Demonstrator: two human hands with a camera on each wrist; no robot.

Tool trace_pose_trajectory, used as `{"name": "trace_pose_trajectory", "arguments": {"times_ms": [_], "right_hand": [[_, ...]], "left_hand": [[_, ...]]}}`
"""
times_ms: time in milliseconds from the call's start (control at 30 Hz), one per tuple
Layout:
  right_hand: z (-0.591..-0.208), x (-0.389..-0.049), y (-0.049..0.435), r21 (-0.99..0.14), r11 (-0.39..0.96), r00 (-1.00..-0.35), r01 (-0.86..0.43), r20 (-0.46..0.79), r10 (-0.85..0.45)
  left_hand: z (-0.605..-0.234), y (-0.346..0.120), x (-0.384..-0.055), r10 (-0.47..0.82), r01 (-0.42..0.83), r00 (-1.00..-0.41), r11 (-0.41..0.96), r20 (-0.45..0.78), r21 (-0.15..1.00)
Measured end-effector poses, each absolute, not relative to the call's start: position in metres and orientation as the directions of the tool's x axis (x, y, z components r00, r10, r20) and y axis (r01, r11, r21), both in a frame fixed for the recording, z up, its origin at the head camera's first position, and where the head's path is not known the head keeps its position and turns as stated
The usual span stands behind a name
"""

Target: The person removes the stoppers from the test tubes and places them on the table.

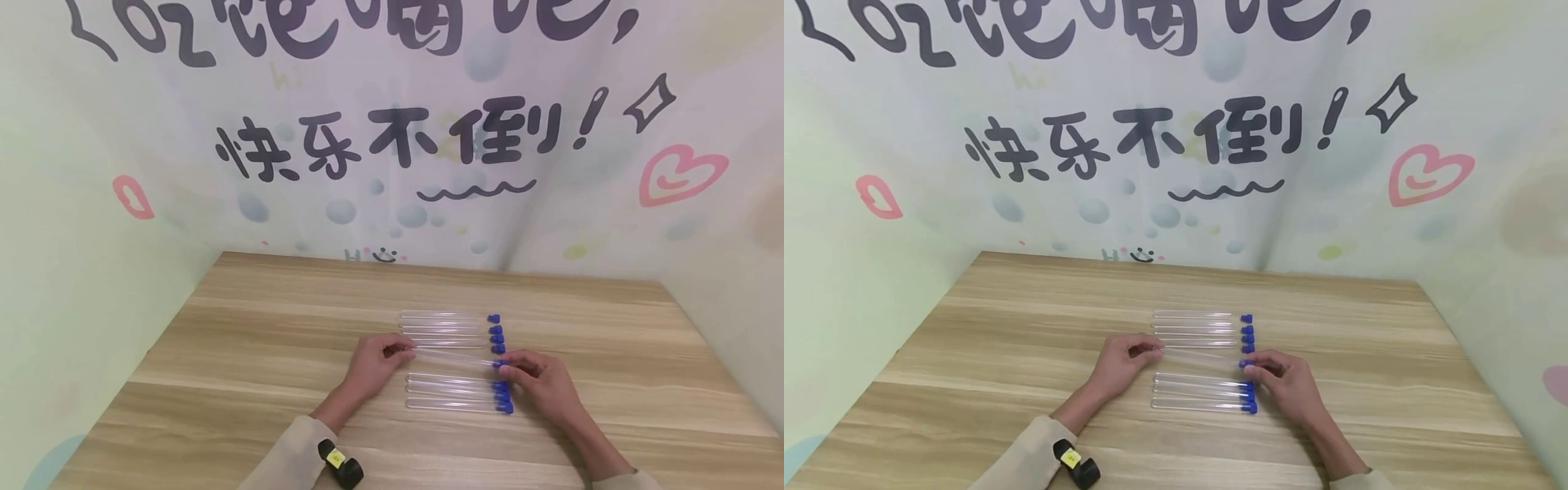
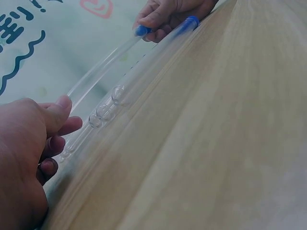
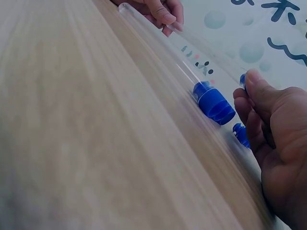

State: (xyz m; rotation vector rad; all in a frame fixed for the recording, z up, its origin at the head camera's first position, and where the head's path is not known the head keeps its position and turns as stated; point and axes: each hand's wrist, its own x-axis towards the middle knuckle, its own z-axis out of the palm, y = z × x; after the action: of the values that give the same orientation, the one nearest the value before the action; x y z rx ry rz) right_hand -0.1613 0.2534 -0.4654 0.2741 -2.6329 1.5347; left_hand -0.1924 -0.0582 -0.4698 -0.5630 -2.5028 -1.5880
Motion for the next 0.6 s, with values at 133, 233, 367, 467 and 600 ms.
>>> {"name": "trace_pose_trajectory", "arguments": {"times_ms": [133, 233, 367, 467, 600], "right_hand": [[-0.4665, -0.1618, 0.2535, -0.863, 0.464, -0.980, -0.200, 0.186, -0.077], [-0.4680, -0.1626, 0.2541, -0.861, 0.463, -0.976, -0.210, 0.209, -0.053], [-0.4687, -0.1632, 0.2545, -0.855, 0.468, -0.972, -0.223, 0.233, -0.036], [-0.4688, -0.1634, 0.2546, -0.846, 0.481, -0.969, -0.230, 0.245, -0.032], [-0.4698, -0.1637, 0.2551, -0.837, 0.498, -0.968, -0.228, 0.250, -0.023]], "left_hand": [[-0.4692, -0.0580, -0.1918, 0.258, 0.394, -0.913, 0.345, 0.317, 0.852], [-0.4689, -0.0580, -0.1916, 0.279, 0.421, -0.897, 0.306, 0.343, 0.854], [-0.4684, -0.0581, -0.1913, 0.301, 0.448, -0.880, 0.269, 0.368, 0.852], [-0.4680, -0.0575, -0.1910, 0.305, 0.439, -0.883, 0.268, 0.356, 0.858], [-0.4681, -0.0561, -0.1909, 0.306, 0.412, -0.894, 0.278, 0.326, 0.868]]}}
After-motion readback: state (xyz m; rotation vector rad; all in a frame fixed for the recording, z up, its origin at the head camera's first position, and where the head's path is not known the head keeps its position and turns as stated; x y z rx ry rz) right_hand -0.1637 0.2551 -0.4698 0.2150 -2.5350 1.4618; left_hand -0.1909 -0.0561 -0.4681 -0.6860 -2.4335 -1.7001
